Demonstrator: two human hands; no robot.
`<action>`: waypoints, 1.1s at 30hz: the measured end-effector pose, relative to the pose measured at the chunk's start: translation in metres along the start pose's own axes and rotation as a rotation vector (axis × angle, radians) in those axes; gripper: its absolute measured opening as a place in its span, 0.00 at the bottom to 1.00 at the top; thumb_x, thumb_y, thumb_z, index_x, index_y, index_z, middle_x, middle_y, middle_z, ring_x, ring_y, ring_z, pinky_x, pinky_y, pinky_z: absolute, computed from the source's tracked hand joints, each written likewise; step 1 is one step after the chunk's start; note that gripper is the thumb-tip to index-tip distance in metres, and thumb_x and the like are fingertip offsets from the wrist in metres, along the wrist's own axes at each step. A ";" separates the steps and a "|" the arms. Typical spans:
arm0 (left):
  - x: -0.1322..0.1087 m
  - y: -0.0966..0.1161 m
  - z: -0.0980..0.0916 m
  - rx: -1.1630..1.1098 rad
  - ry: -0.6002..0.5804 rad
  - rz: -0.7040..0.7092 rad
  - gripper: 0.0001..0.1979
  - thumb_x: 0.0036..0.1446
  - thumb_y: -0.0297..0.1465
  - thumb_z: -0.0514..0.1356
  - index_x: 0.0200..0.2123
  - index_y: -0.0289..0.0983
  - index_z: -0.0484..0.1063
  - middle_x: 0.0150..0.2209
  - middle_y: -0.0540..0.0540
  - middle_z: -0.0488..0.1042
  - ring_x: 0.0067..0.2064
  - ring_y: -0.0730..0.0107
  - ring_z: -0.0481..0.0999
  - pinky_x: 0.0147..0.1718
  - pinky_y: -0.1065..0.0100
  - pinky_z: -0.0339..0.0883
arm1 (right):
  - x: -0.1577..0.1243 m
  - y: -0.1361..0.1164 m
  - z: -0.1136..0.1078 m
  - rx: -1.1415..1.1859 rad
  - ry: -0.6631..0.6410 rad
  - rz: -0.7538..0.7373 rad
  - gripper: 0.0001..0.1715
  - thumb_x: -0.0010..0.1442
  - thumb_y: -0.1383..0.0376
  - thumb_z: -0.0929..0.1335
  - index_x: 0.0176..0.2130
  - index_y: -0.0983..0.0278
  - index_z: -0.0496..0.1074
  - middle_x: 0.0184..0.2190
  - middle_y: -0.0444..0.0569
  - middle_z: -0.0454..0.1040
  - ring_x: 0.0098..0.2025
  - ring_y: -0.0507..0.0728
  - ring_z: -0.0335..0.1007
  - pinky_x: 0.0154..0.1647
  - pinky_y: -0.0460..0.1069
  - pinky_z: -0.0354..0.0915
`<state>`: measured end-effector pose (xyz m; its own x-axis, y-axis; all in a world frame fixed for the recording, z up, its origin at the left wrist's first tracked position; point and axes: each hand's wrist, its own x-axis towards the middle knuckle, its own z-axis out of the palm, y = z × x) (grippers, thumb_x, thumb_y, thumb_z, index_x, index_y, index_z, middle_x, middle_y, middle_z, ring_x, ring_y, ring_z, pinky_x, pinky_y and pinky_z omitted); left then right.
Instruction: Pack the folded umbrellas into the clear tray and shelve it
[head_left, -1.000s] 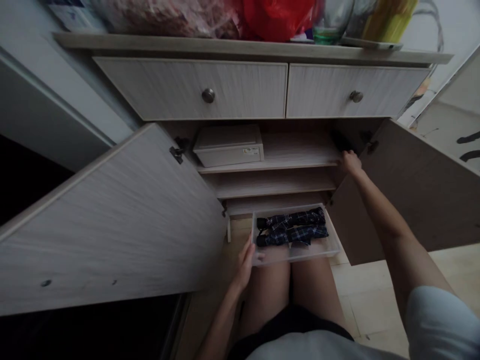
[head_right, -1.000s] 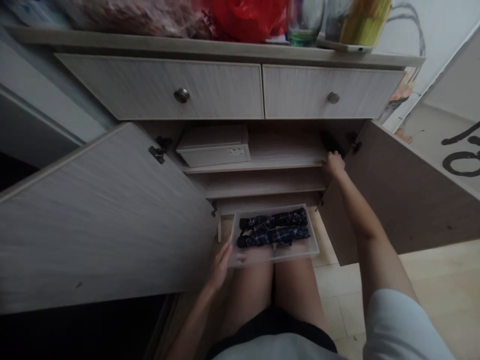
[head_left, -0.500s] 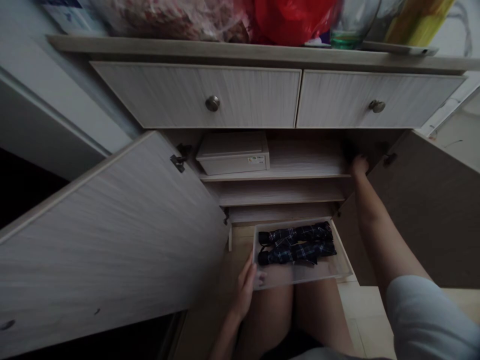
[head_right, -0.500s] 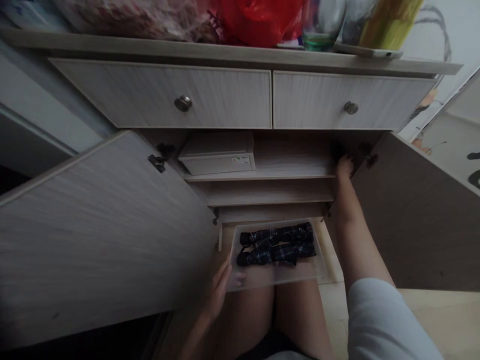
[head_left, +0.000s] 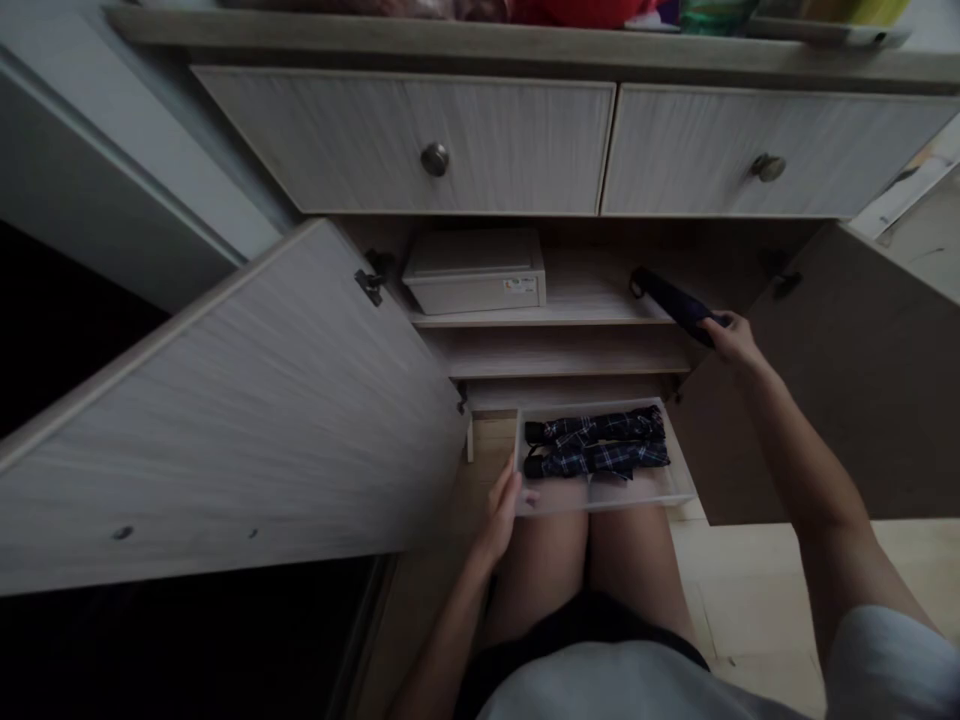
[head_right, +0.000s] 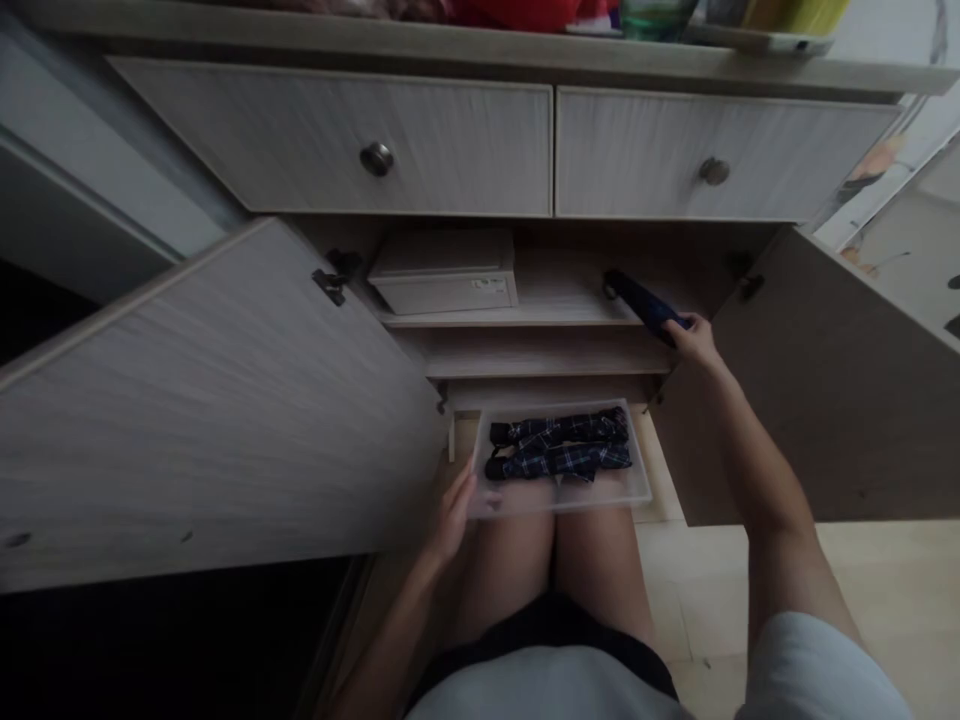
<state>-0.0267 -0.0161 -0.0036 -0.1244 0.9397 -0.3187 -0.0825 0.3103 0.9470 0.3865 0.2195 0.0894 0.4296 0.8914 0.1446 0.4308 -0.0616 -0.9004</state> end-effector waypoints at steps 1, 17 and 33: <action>0.000 0.000 0.000 0.001 -0.008 0.001 0.43 0.51 0.57 0.63 0.64 0.40 0.68 0.53 0.41 0.79 0.36 0.61 0.83 0.36 0.64 0.77 | -0.018 -0.004 -0.006 0.063 -0.067 0.022 0.18 0.47 0.57 0.72 0.37 0.63 0.70 0.29 0.47 0.70 0.33 0.56 0.69 0.34 0.51 0.70; 0.004 -0.005 0.000 0.204 -0.020 0.182 0.39 0.58 0.55 0.55 0.64 0.36 0.68 0.68 0.42 0.62 0.72 0.53 0.56 0.70 0.55 0.50 | -0.191 -0.030 -0.061 0.002 -1.063 -0.232 0.19 0.55 0.60 0.72 0.46 0.63 0.71 0.35 0.45 0.70 0.32 0.52 0.63 0.32 0.45 0.60; 0.001 -0.013 0.000 0.218 0.002 0.214 0.34 0.62 0.50 0.53 0.65 0.39 0.67 0.69 0.44 0.62 0.72 0.58 0.54 0.71 0.56 0.45 | -0.203 -0.018 -0.017 -0.392 -1.177 -0.566 0.22 0.51 0.72 0.72 0.47 0.64 0.72 0.46 0.53 0.74 0.46 0.59 0.72 0.49 0.53 0.67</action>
<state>-0.0260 -0.0188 -0.0161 -0.1180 0.9867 -0.1114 0.1594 0.1295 0.9787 0.3054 0.0323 0.0829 -0.7187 0.6771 -0.1582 0.6006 0.4899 -0.6319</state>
